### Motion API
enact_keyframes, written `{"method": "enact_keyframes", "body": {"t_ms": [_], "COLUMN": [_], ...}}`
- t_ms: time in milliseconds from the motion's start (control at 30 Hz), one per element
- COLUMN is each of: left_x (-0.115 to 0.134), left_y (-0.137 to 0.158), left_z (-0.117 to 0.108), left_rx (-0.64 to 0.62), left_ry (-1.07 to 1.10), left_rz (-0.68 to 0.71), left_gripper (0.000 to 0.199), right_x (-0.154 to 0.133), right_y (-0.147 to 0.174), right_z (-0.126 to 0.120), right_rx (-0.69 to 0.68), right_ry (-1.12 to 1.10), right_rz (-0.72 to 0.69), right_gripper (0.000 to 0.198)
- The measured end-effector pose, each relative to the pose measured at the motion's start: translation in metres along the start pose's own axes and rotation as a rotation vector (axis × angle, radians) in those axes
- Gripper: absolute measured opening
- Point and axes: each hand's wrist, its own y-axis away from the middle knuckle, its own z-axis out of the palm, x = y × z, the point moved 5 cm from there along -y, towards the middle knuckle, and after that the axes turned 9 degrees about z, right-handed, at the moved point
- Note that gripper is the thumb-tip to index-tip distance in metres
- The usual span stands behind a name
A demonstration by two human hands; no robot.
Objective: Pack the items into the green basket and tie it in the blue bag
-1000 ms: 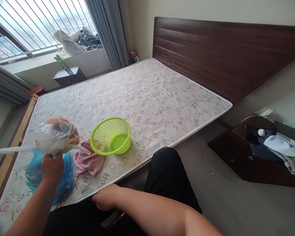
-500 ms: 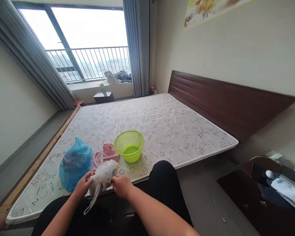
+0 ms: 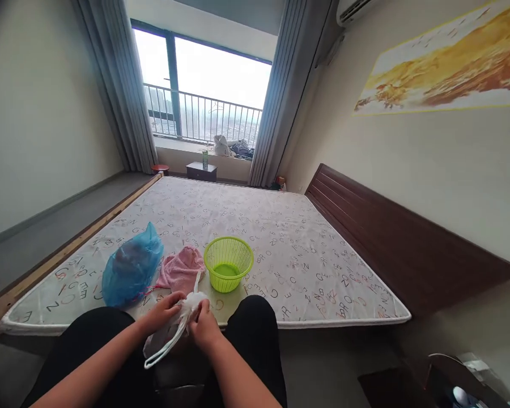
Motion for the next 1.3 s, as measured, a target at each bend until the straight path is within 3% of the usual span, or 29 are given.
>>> {"method": "enact_keyframes", "body": {"t_ms": [167,300,433,500,633,800,900,1033,1133,1300], "left_x": [-0.002,-0.014,-0.019,-0.014,-0.008,-0.014,-0.014,-0.012,-0.017,-0.046], "left_y": [0.001,0.005,0.01,0.011,0.015,0.018,0.015,0.008,0.003,0.009], "left_z": [-0.001,-0.003,0.001,0.002,0.005,0.021,0.024,0.009,-0.02,-0.091], "left_rx": [0.019,-0.039,-0.073,-0.053,-0.1,-0.245,-0.251,-0.113,0.047,0.477], "left_ry": [-0.036,-0.139,-0.144,-0.127,-0.182,-0.174,-0.188,-0.282,-0.322,-0.301], "left_rz": [0.029,-0.009,0.006,0.031,0.043,0.06,0.1,0.064,-0.001,-0.354], "left_gripper": [0.045,0.041,0.04,0.035,0.026,0.034,0.034,0.026,0.019,0.035], "right_x": [-0.006,-0.008,-0.008,-0.012,-0.015,-0.013,-0.012,-0.011,-0.01,-0.004], "right_y": [-0.017,-0.015,-0.009,-0.006,0.0,0.006,0.006,0.003,0.0,-0.003], "right_z": [0.006,0.012,-0.001,-0.007,-0.002,0.008,0.007,-0.002,-0.011,-0.02], "right_rx": [-0.008,-0.101,-0.005,0.019,-0.11,-0.178,-0.189,-0.184,-0.146,-0.088], "right_ry": [-0.059,-0.007,0.19,0.229,0.247,0.31,0.299,0.283,0.268,0.253], "right_rz": [0.088,0.026,0.032,-0.001,-0.051,-0.076,-0.078,-0.015,-0.002,0.049], "right_gripper": [0.057,0.043,0.023,0.022,0.022,0.028,0.035,0.04,0.034,0.032]}}
